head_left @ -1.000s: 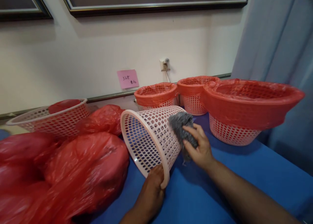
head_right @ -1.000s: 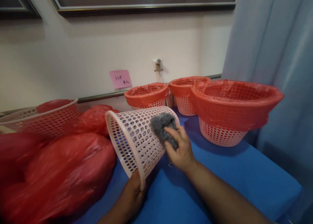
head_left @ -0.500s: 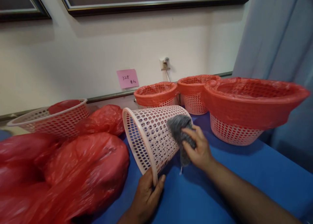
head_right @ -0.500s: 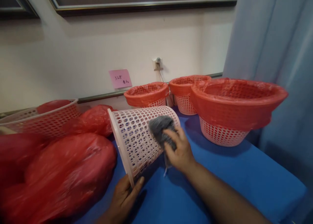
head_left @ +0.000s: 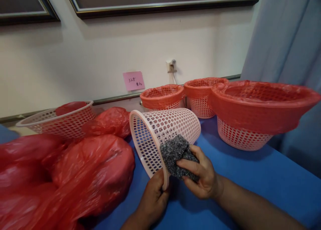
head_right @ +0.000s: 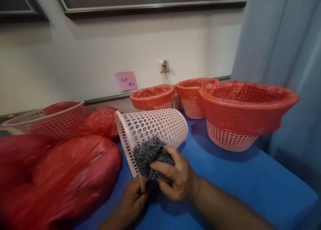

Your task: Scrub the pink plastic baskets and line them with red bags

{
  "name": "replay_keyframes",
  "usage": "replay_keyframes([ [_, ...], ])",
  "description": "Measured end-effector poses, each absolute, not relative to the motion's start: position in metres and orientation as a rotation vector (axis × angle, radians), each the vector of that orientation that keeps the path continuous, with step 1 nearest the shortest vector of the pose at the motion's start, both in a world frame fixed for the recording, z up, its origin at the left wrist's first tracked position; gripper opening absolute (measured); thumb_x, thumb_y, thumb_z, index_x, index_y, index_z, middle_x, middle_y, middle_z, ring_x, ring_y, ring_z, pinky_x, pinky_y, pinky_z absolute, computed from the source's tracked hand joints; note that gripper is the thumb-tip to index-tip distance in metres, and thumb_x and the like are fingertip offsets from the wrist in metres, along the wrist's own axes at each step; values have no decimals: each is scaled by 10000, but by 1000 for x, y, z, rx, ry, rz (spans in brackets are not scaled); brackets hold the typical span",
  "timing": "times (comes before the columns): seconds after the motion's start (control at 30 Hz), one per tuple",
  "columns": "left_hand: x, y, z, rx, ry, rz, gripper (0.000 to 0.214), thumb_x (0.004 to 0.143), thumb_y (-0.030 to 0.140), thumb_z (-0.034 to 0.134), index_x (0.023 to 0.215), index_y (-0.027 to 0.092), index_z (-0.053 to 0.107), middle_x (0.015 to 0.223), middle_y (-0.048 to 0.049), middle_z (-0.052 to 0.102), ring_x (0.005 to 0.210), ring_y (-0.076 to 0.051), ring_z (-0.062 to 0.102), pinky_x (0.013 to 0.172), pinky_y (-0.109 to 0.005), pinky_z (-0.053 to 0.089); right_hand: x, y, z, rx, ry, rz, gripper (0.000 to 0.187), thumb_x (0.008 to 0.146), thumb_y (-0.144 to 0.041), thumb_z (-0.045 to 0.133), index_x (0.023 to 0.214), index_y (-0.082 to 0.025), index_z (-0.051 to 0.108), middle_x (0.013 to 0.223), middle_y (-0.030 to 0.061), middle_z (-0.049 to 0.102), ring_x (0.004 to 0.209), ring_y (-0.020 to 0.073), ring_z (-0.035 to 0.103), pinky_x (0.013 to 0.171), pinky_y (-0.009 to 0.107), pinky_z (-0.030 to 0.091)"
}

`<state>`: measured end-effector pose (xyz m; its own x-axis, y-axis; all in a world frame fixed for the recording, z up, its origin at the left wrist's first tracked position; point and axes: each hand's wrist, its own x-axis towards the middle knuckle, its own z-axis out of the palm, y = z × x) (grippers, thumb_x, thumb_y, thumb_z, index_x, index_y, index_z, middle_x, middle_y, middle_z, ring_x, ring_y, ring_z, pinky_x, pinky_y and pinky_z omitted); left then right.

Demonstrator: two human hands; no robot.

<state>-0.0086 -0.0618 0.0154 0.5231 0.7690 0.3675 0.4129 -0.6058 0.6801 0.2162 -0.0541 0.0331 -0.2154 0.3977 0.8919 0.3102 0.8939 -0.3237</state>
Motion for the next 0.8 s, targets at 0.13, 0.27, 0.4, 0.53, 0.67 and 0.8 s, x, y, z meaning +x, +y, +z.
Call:
replay_keyframes([
  [0.13, -11, -56, 12, 2220, 1040, 927, 452, 980, 226, 491, 1421, 252, 593, 1410, -82, 653, 1264, -280, 632, 1095, -445, 513, 236, -18, 23, -876, -1556, 68, 456, 860, -212, 594, 1311, -281, 608, 1353, 107, 519, 1249, 273, 574, 1046, 471, 508],
  [0.27, -11, -50, 7, 2263, 1076, 888, 494, 928, 140, 502, 1381, 280, 639, 1378, -61, 678, 1246, -271, 640, 1103, -456, 503, 273, 32, 16, -1292, -1062, 323, 489, 814, -358, 603, 1271, -193, 653, 1187, 131, 643, 1117, 310, 637, 1027, 556, 504],
  [0.4, -8, -43, 7, 2311, 1076, 817, 513, 896, 92, 512, 1321, 318, 691, 1338, -45, 705, 1240, -269, 640, 1110, -466, 490, 275, 27, 24, -1268, -1097, 264, 494, 818, -352, 611, 1285, -196, 651, 1194, 129, 627, 1120, 304, 634, 1043, 554, 492],
  [0.53, -7, -45, 15, 2300, 1108, 805, 455, 896, 109, 533, 1266, 290, 726, 1295, -60, 726, 1204, -282, 655, 1101, -479, 490, 242, -23, 37, -844, -1605, 70, 481, 842, -194, 606, 1316, -277, 612, 1362, 105, 503, 1232, 268, 584, 1044, 462, 509],
  [0.67, -8, -58, 23, 2176, 1072, 1020, 400, 931, 302, 619, 1318, 220, 679, 1271, -96, 731, 1114, -297, 691, 1034, -459, 547, 213, -59, 39, -474, -1901, 133, 577, 787, -153, 611, 1353, -257, 570, 1462, 125, 396, 1176, 260, 620, 910, 391, 587],
  [0.8, -11, -67, 23, 2077, 1077, 1140, 370, 999, 361, 535, 1312, 222, 676, 1227, -84, 749, 1087, -275, 715, 1015, -419, 568, 216, -48, 33, -570, -1862, 33, 561, 794, -152, 600, 1340, -282, 584, 1467, 116, 419, 1219, 275, 602, 935, 416, 582],
])
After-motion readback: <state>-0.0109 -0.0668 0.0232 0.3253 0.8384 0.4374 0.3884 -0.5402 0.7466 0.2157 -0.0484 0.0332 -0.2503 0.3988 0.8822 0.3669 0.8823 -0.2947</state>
